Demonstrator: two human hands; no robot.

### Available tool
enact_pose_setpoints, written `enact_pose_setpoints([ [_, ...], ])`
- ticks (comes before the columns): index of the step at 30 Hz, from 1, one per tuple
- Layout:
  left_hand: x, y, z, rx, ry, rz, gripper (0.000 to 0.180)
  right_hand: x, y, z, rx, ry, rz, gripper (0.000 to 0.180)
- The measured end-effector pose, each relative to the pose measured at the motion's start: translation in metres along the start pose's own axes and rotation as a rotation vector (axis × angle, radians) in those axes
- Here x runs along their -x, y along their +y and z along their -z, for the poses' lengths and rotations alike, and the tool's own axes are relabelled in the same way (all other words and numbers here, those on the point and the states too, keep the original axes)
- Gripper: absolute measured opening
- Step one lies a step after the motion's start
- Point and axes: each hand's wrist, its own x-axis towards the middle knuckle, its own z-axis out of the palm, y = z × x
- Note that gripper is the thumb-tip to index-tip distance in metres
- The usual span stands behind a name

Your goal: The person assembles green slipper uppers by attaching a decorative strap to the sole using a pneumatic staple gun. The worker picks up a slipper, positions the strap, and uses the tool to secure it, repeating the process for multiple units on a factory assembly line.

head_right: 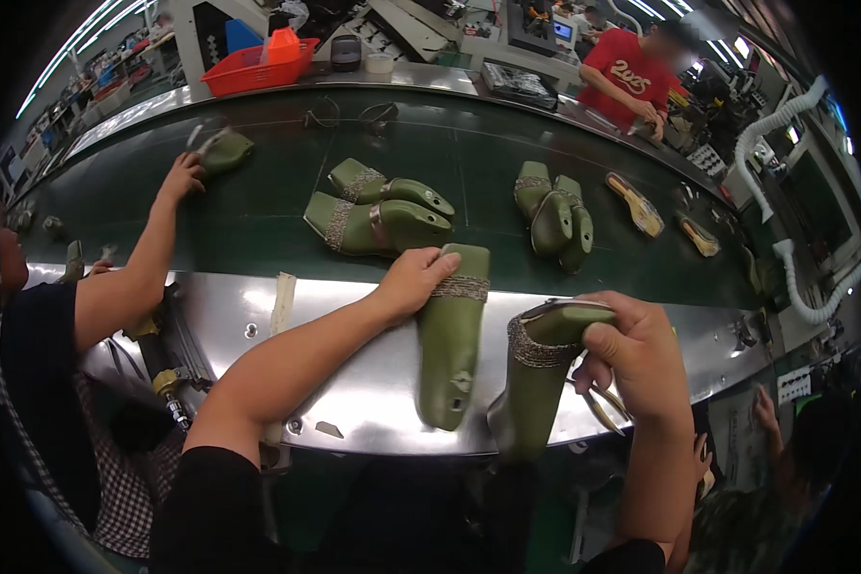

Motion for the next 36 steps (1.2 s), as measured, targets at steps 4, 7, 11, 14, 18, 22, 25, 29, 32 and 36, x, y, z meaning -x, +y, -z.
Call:
enact_pose_setpoints([
  [4, -0.004, -0.020, 0.012, -0.266, 0.019, -0.117, 0.046, -0.049, 0.050, 0.016, -0.016, 0.029, -0.208, 0.035],
  [7, -0.006, -0.002, 0.018, -0.318, -0.089, -0.064, 0.047, -0.073, 0.098, 0.025, 0.104, 0.144, -0.405, 0.028],
  [11, 0.000, 0.020, 0.040, -0.378, 0.082, -0.120, 0.031, -0.066, 0.154, -0.001, 0.141, 0.509, 0.015, 0.046],
  [14, -0.034, 0.019, 0.079, -0.247, 0.367, -0.329, 0.024, -0.047, 0.205, -0.014, 0.348, 0.679, 0.230, 0.042],
  [18, -0.104, -0.010, 0.186, -0.355, 0.721, -0.266, 0.027, -0.059, 0.201, -0.017, 0.254, 0.704, 0.202, 0.041],
  [22, -0.179, -0.053, 0.270, -0.755, 0.665, -0.111, 0.036, -0.062, 0.201, -0.013, 0.279, 0.699, 0.151, 0.040],
  [25, -0.229, -0.099, 0.310, -0.961, 0.590, -0.180, 0.060, -0.060, 0.192, -0.017, 0.286, 0.713, 0.113, 0.039],
  [29, -0.265, -0.155, 0.379, -0.924, 0.500, -0.237, 0.083, -0.065, 0.191, -0.017, 0.322, 0.683, 0.088, 0.035],
  [32, -0.282, -0.184, 0.331, -1.052, 0.392, 0.111, 0.085, -0.050, 0.193, -0.010, 0.423, 0.770, 0.058, 0.029],
  [36, -0.278, -0.191, 0.381, -1.338, 0.829, -0.519, 0.084, -0.065, 0.192, -0.015, 0.394, 0.715, 0.102, 0.026],
])
